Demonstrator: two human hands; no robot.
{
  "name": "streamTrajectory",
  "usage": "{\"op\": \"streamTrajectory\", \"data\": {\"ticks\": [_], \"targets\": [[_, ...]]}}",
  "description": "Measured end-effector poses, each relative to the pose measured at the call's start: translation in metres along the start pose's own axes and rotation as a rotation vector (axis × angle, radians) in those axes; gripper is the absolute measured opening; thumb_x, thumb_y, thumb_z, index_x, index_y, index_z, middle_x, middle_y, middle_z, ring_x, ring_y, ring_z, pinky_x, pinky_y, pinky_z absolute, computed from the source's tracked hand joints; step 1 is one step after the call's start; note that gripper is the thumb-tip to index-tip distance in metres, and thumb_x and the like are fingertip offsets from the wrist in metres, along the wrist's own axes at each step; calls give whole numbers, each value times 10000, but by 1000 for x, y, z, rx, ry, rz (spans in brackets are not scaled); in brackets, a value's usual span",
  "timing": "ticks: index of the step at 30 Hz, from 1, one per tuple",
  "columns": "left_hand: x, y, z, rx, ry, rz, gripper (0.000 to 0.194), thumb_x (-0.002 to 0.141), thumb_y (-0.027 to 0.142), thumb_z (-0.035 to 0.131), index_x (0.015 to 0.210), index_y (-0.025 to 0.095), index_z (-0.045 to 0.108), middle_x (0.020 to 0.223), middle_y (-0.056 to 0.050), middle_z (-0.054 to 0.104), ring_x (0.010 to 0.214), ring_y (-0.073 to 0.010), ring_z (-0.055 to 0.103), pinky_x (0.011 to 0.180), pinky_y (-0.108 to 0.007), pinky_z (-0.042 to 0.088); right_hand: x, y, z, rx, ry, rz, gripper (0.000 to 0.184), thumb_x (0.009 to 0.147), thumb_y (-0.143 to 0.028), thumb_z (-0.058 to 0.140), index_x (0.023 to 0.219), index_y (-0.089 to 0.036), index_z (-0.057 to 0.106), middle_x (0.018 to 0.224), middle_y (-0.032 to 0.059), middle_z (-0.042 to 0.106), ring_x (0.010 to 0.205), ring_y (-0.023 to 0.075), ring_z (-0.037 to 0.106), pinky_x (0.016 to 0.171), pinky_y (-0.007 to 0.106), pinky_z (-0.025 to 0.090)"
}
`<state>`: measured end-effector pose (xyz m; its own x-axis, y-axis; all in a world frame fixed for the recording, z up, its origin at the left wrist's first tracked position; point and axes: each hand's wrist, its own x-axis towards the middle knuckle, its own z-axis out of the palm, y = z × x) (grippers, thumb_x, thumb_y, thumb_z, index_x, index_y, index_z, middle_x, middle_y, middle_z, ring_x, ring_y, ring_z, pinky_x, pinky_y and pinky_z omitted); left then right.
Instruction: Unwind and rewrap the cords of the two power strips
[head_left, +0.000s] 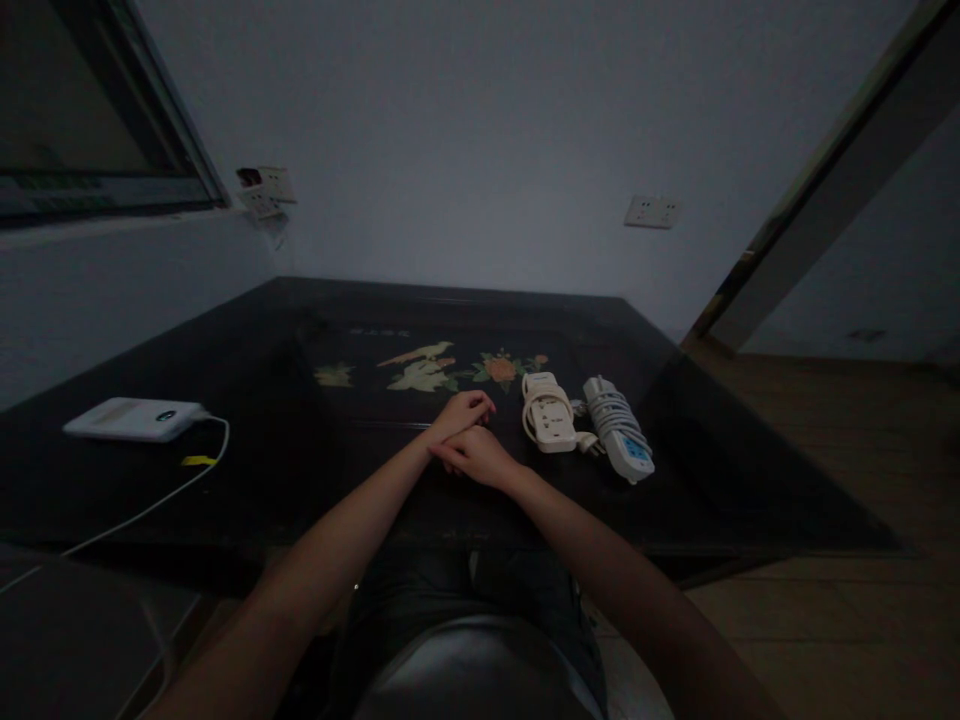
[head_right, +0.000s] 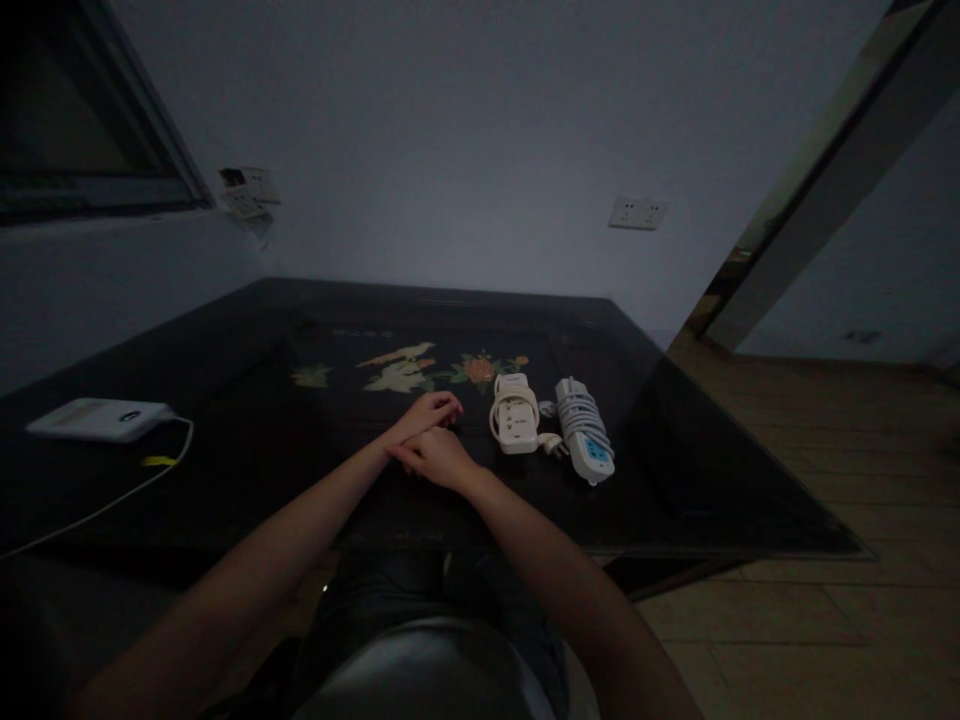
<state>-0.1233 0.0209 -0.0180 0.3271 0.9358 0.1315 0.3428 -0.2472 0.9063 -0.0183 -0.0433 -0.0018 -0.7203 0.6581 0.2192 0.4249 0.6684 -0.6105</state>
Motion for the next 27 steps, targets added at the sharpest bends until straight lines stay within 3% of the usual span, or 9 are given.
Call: {"op": "streamTrajectory", "data": {"ticks": [16, 27], "targets": [[-2, 4, -1, -5, -5, 1, 202, 810, 294, 485, 749, 147, 609, 603, 19, 549, 570, -105, 520, 557, -215, 399, -1, -1, -1, 1, -3, 2, 540, 921, -507, 425, 614, -139, 675, 511, 0, 591, 517, 85, 523, 561, 207, 305], [-3, 9, 0, 13, 1, -28, 197, 819, 270, 480, 742, 142, 610, 594, 18, 551, 570, -107, 521, 559, -212, 401, 0, -2, -1, -22, 8, -9, 507, 928, -458, 451, 599, -139, 667, 500, -5, 581, 506, 81, 511, 552, 206, 296]]}}
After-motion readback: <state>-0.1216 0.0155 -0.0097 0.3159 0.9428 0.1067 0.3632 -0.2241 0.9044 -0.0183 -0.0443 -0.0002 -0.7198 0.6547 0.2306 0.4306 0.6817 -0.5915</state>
